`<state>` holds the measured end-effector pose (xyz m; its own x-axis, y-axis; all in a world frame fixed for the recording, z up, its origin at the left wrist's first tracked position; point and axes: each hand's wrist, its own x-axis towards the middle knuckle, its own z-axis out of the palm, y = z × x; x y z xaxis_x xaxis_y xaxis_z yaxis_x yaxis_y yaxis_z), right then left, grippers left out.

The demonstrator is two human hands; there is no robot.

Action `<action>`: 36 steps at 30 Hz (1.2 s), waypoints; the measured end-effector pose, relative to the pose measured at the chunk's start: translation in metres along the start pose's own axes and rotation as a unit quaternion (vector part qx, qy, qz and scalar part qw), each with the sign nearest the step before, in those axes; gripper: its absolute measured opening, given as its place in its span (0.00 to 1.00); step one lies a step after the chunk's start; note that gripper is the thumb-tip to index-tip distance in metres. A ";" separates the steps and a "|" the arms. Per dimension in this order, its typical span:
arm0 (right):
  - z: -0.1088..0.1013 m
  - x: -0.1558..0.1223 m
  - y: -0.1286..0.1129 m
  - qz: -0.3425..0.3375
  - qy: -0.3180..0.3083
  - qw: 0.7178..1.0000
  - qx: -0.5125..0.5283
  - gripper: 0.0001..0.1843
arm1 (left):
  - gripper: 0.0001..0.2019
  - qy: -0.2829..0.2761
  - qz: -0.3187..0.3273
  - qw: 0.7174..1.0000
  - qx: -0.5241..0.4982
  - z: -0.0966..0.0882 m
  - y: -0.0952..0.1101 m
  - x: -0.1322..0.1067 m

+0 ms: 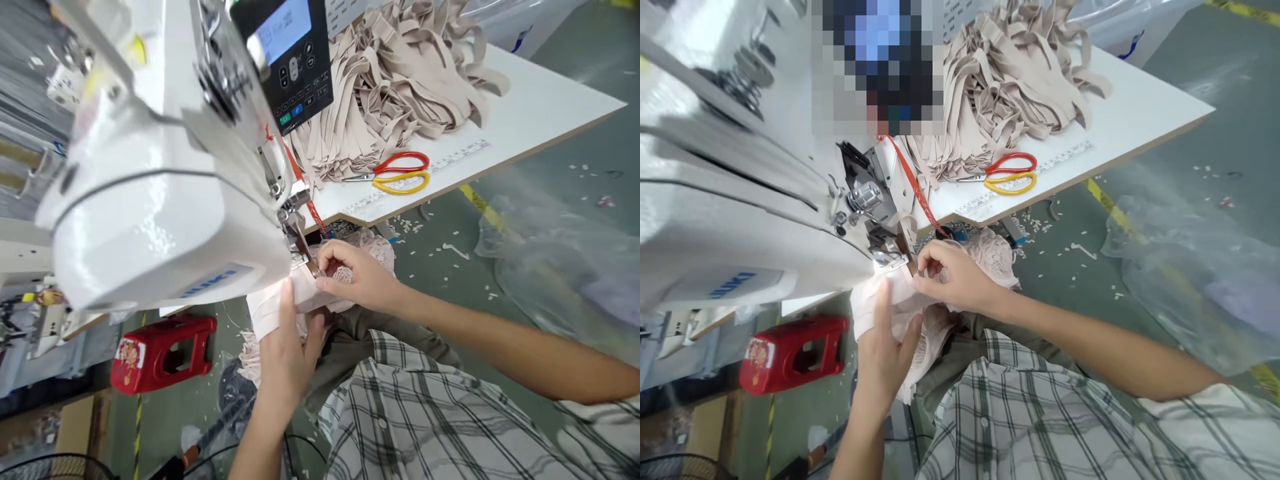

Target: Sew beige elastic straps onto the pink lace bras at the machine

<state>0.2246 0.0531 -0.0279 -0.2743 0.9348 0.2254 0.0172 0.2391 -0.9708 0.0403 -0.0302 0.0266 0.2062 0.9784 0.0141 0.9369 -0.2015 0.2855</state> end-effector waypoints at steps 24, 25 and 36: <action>-0.057 -0.074 -0.039 0.020 -0.132 0.991 -0.001 0.18 | 0.26 -0.005 0.194 0.940 -0.280 -0.005 0.041 -0.003; -0.056 -0.074 -0.041 0.012 -0.143 0.990 -0.015 0.18 | 0.28 -0.029 0.206 0.935 -0.286 -0.005 0.042 0.002; -0.052 -0.077 -0.040 -0.314 -0.073 0.876 -0.359 0.07 | 0.07 0.226 0.364 0.900 -0.084 0.018 0.020 0.000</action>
<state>0.2954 -0.0144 -0.0022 -0.5653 0.5293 0.6327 0.4043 0.8463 -0.3468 0.0645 -0.0349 0.0152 0.5766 0.5159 0.6336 0.5358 -0.8242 0.1836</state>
